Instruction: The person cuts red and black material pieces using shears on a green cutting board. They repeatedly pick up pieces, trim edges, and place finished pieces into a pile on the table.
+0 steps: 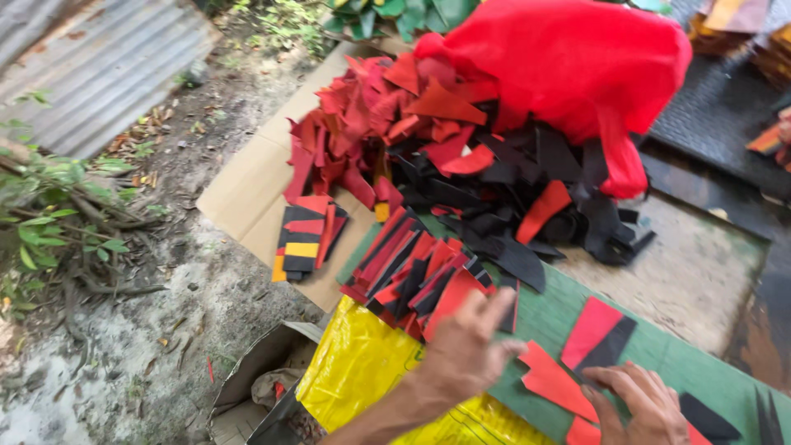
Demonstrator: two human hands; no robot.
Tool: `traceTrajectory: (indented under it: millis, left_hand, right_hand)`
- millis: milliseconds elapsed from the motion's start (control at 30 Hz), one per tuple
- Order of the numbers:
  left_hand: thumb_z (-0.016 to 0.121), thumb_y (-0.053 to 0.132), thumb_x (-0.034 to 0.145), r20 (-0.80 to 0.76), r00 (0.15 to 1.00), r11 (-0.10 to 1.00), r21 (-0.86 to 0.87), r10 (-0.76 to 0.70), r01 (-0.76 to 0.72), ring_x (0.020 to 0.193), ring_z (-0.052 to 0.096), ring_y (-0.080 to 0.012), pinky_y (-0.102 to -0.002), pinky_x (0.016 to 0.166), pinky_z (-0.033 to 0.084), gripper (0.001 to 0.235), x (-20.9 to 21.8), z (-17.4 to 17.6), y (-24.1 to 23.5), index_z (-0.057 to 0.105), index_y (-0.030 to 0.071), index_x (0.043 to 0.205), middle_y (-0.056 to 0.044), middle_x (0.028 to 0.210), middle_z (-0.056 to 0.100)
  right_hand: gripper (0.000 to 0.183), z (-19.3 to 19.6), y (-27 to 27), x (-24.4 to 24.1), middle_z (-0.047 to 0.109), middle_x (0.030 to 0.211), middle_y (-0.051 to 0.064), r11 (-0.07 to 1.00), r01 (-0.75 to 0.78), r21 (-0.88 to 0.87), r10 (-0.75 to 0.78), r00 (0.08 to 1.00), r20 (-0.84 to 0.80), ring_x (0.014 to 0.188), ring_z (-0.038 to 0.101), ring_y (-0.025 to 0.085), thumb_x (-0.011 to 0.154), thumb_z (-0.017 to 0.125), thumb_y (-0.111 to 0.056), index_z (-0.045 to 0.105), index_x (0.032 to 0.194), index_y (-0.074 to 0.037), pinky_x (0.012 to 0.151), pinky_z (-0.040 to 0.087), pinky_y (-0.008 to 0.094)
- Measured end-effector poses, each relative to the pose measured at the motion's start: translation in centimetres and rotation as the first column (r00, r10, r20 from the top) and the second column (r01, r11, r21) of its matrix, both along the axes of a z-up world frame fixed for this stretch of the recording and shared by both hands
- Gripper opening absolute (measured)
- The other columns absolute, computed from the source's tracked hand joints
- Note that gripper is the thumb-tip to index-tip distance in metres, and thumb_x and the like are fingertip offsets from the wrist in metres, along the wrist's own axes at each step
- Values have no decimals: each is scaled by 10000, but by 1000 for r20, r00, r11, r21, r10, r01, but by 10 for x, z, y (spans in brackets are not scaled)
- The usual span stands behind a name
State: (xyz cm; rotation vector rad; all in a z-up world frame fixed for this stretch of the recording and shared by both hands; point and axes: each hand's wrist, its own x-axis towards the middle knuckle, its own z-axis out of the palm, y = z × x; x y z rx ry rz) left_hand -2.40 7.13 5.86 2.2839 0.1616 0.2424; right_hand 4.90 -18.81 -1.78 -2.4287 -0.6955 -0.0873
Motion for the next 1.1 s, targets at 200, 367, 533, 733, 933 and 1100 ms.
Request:
traceTrajectory:
  millis: [200,367,533,733,933,1100]
  left_hand:
    - [702,10,863,358,919,828,457,162,-324,917,637,-313,-418,750,534,230,39,17,217,714,70,1084,-121,944,647]
    - [643,73,827,164,986,594,795,-9,-127,1025,554,-317,-426,824,495,181,71,-27,278,751,97,970,-145,1047,566]
    - [656,74,804,48,997,523,852,-67,-6,1034,562,-294,-395,887,472,90,73,-22,283,726,88,858,-127,1042,590]
    - [685,28,931,182,968,961,186,171,-205,927,752,-170,-337,848,604,101,87,33,302,708,63,1023,-50,1004,768]
    - [720,-7,857,355,919,985,-47,173,-167,1018,718,-288,-344,922,594,393,141,31,379,627,23,1237,-193,1170,706]
    - [571,-49,796,71,893,807,401,445,-434,1032,685,-447,-483,915,544,360,121,-21,430,666,-62,1143,-336,1088,689]
  right_hand:
    - [248,-9,15,7,745,913,24,1000,29,-12,-30,997,-69,944,710,200,708,820,-210,794,946,-147,910,512,360]
    - [246,-24,24,20,759,882,23,991,-31,-128,17,994,-110,946,717,207,710,870,-271,829,930,-168,901,514,395]
    - [244,-39,17,24,767,885,15,990,-12,-141,-11,987,-162,885,737,173,736,856,-286,822,959,-193,887,543,358]
    - [237,-44,26,42,787,915,14,966,-56,-253,-15,962,-272,918,764,173,774,858,-336,824,965,-200,913,568,371]
    - [256,-50,39,37,782,911,16,971,-88,-220,42,978,-203,958,740,199,745,845,-339,831,964,-207,929,542,412]
    - [225,-59,22,36,783,864,-4,976,-42,-212,0,980,-198,939,742,180,728,871,-358,836,906,-224,893,549,391]
